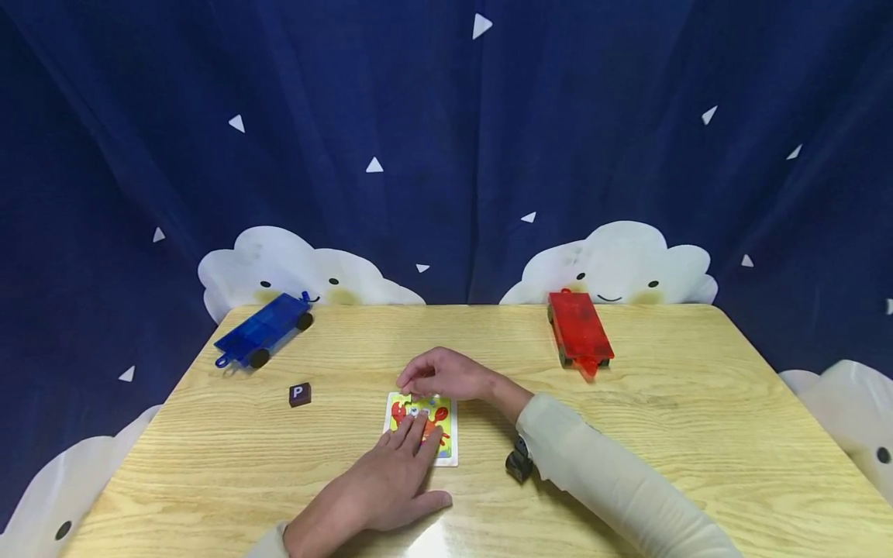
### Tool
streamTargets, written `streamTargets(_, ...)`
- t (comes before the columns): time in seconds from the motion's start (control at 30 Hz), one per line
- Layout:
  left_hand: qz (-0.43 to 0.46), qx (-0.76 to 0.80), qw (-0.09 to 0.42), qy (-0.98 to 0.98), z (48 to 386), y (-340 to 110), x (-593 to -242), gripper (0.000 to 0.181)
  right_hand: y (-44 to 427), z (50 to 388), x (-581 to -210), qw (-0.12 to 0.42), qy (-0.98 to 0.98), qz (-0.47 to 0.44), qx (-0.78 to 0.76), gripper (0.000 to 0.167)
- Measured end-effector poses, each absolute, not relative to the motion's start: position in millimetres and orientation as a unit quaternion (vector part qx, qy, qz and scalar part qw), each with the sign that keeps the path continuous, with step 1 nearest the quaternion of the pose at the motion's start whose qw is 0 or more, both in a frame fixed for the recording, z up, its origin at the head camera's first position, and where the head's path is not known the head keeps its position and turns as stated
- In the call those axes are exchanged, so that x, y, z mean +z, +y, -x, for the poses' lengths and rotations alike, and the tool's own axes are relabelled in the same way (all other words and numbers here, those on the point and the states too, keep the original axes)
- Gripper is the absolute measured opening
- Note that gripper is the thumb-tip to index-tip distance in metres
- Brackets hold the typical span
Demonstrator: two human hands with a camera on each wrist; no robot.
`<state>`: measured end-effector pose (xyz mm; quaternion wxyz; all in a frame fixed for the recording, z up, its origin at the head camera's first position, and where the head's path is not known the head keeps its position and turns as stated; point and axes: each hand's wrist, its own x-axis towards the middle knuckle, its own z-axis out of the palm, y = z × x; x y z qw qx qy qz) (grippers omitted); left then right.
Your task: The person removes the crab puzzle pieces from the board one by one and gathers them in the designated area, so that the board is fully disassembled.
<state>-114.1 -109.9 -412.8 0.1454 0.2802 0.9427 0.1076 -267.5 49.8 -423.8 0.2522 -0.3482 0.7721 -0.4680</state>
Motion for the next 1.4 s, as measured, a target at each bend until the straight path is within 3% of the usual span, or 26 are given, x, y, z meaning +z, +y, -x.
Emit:
streamTargets(0.8,-0.283,0.111,0.137,0.943,113.7,-109.3,-412.9,0.085,46.3,263.7,-414.9,0.188,0.792,0.349,-0.463,0.014)
streamTargets(1.03,-0.282,0.103,0.135,0.944,114.5,-108.3,-413.0,0.086,76.5,269.4,-406.6,0.179,0.801,0.315,-0.476,0.014)
streamTargets(1.4,-0.279,0.098,0.131,0.946,113.3,-107.2,-412.2,0.088,146.1,266.0,-406.9,0.207,0.81,0.261,-0.482,0.018)
